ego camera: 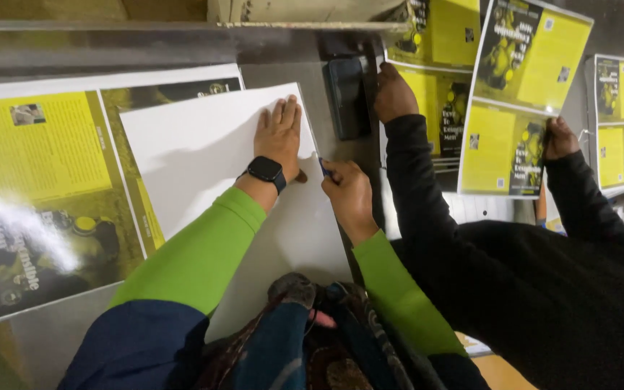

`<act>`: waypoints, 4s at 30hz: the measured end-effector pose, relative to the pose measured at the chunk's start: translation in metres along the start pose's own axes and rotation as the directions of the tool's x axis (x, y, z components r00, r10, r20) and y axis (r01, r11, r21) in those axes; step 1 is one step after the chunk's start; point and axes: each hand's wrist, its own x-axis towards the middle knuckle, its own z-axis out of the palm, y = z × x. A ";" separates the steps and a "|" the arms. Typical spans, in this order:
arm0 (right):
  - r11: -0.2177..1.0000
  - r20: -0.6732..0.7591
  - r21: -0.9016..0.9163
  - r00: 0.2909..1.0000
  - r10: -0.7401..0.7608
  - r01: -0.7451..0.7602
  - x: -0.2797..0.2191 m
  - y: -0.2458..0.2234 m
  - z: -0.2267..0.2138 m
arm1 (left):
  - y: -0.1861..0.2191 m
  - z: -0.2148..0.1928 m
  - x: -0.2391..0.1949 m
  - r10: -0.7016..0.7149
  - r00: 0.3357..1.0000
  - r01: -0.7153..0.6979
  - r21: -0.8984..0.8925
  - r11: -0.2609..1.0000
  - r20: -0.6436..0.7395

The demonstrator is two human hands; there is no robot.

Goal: Manually trimming the edges of printed paper sheets using a small hand-held cutting tool on a metal workbench.

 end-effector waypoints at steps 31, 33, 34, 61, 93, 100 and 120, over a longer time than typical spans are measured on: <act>0.981 0.107 -0.068 0.976 0.189 -0.182 -0.207 0.075 -0.057 | -0.004 0.011 0.006 -0.003 0.999 0.004 0.023 1.000 -0.038; 0.969 0.120 -0.103 0.965 0.234 -0.223 -0.223 0.084 -0.059 | -0.004 0.012 0.006 0.003 1.000 -0.002 0.016 1.000 -0.022; 0.976 0.092 -0.121 0.977 0.191 -0.180 -0.230 0.087 -0.059 | -0.005 0.013 0.006 0.010 0.999 -0.010 0.007 1.000 -0.041; 0.974 -0.235 0.181 0.968 -0.091 0.136 0.093 -0.004 0.058 | 0.017 -0.036 -0.029 -0.085 0.996 0.084 0.030 0.996 0.027; 0.995 -0.008 0.101 1.000 -0.015 0.015 0.028 -0.014 -0.003 | -0.012 0.028 0.021 -0.013 0.983 0.004 -0.049 0.999 -0.185; 0.793 -0.061 0.588 0.968 0.243 -0.162 0.031 0.019 0.012 | -0.053 -0.001 0.043 -0.160 0.923 0.114 -0.150 0.982 -0.349; 0.748 -0.072 0.651 0.970 0.232 -0.130 0.036 -0.036 -0.014 | -0.043 -0.063 0.014 -0.212 0.902 0.003 -0.487 0.873 -0.375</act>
